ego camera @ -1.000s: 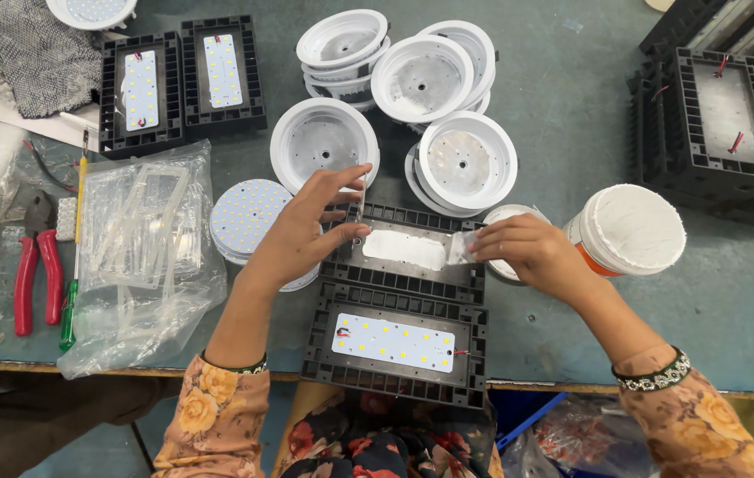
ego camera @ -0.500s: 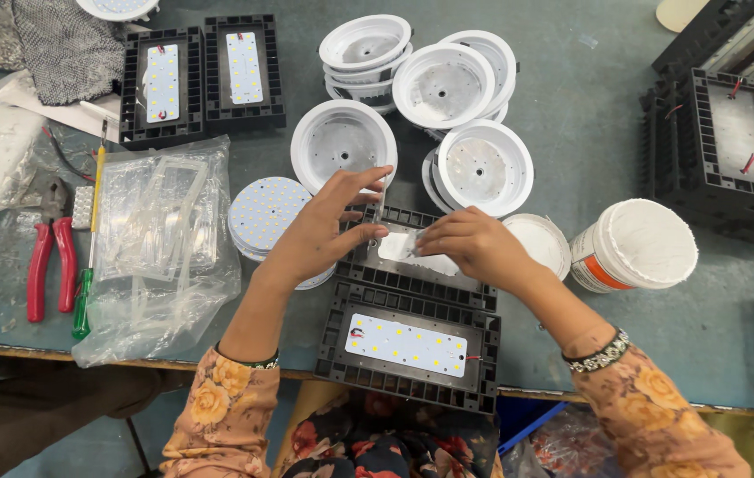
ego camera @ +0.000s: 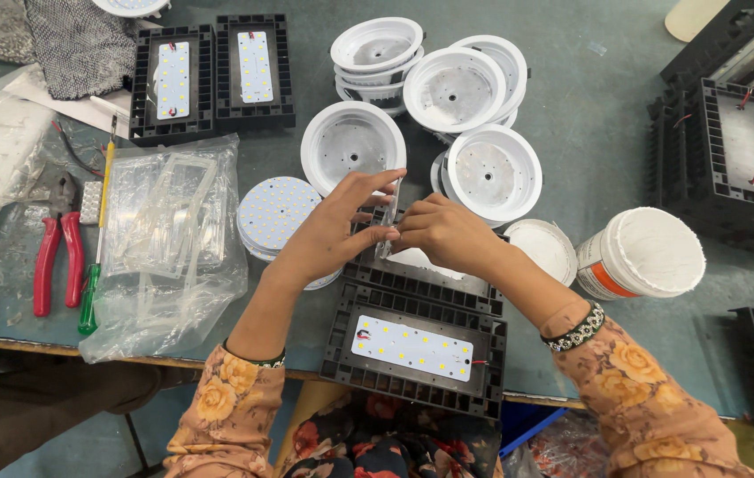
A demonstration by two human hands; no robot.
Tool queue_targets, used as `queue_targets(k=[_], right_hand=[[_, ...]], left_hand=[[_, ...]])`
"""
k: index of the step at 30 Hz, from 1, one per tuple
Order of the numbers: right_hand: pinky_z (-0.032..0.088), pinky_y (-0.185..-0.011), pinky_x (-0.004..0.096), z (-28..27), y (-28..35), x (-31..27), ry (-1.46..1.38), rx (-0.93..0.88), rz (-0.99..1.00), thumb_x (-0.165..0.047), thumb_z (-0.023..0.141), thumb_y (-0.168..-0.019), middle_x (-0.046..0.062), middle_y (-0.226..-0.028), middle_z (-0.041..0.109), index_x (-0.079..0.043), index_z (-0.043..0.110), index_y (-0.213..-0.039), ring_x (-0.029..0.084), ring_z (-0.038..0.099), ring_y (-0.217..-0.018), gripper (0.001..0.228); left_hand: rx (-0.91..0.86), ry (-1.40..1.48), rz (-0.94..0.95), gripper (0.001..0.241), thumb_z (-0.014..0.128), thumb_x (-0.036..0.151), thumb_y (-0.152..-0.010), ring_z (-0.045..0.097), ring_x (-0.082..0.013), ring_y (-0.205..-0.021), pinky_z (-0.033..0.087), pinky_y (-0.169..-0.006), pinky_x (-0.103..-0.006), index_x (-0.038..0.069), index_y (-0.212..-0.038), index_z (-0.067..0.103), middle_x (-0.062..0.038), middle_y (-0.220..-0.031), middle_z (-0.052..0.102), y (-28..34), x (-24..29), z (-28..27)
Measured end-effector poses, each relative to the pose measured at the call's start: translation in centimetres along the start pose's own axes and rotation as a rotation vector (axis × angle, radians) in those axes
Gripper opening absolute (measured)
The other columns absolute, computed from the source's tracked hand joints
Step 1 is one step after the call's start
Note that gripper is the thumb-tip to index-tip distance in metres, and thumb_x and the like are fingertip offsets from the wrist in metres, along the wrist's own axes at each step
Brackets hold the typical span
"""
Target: The person applies a white paste to the back of circular LED light components using a small metal spatula, then places them into white plastic housings. The person repeats this process for multiple units on a workbench.
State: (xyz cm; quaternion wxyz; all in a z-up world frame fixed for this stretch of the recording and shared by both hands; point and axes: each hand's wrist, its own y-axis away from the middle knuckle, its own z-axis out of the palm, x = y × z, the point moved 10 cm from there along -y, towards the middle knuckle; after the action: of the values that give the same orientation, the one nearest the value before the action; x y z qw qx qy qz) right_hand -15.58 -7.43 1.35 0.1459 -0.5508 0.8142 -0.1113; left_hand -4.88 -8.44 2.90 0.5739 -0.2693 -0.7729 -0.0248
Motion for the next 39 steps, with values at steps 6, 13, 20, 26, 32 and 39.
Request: queue_targets(k=[6, 13, 20, 26, 32, 39], right_hand=[[0.044, -0.081, 0.034, 0.4, -0.2, -0.3, 0.013, -0.037, -0.02, -0.005, 0.07, -0.077, -0.006, -0.088, 0.071, -0.017, 0.079, -0.092, 0.017, 0.062, -0.093, 0.021], [0.046, -0.09, 0.035, -3.0, 1.8, 1.5, -0.063, -0.074, 0.07, 0.004, 0.068, -0.07, -0.004, -0.095, 0.074, -0.016, 0.079, -0.091, 0.018, 0.064, -0.102, 0.031], [0.052, -0.091, 0.037, -4.7, 7.8, 3.2, -0.118, -0.017, 0.304, 0.006, 0.066, -0.075, -0.006, -0.103, 0.076, -0.016, 0.08, -0.095, 0.018, 0.067, -0.102, 0.033], [0.052, -0.087, 0.038, -3.4, 9.1, 2.3, -0.085, 0.044, 0.237, 0.003, 0.067, -0.078, -0.004, -0.105, 0.076, -0.014, 0.079, -0.098, 0.02, 0.067, -0.103, 0.029], [0.051, -0.085, 0.037, -3.7, 9.7, 0.7, 0.038, 0.099, 0.177, 0.001, 0.069, -0.077, -0.002, -0.106, 0.075, -0.012, 0.078, -0.102, 0.021, 0.066, -0.1, 0.03], [0.053, -0.075, 0.033, -2.6, 10.1, -4.0, 0.283, 0.163, 0.13, -0.011, 0.074, -0.077, 0.003, -0.104, 0.068, -0.005, 0.076, -0.108, 0.02, 0.063, -0.092, 0.031]], left_hand=[[0.006, 0.009, -0.003, 0.07, 0.077, 0.02, -0.091, 0.064, -0.0232, -0.127, 0.059, -0.103, -0.0384, 0.022, -0.153, 0.045, -0.008, -0.135, 0.055, 0.1, 0.0, -0.1], [0.0, -0.013, -0.018, 0.071, 0.078, 0.021, -0.09, 0.063, -0.0232, -0.127, 0.058, -0.103, -0.0393, 0.023, -0.153, 0.045, -0.007, -0.136, 0.055, 0.1, -0.1, -0.2], [-0.013, -0.047, 0.002, 0.071, 0.077, 0.023, -0.089, 0.064, -0.0218, -0.125, 0.057, -0.101, -0.0391, 0.023, -0.152, 0.045, -0.006, -0.134, 0.056, -0.2, 0.3, 0.3], [-0.015, -0.06, -0.006, 0.07, 0.077, 0.021, -0.089, 0.063, -0.0221, -0.125, 0.056, -0.103, -0.0397, 0.022, -0.152, 0.046, -0.007, -0.134, 0.056, -0.2, 0.6, 0.4], [-0.009, -0.061, -0.019, 0.07, 0.076, 0.021, -0.09, 0.062, -0.0221, -0.127, 0.055, -0.105, -0.0404, 0.023, -0.152, 0.045, -0.007, -0.136, 0.056, -0.1, 0.9, 0.4], [-0.013, -0.064, -0.018, 0.07, 0.077, 0.021, -0.089, 0.062, -0.0227, -0.127, 0.055, -0.105, -0.0408, 0.022, -0.152, 0.045, -0.007, -0.136, 0.056, -0.2, 0.8, 0.4]])
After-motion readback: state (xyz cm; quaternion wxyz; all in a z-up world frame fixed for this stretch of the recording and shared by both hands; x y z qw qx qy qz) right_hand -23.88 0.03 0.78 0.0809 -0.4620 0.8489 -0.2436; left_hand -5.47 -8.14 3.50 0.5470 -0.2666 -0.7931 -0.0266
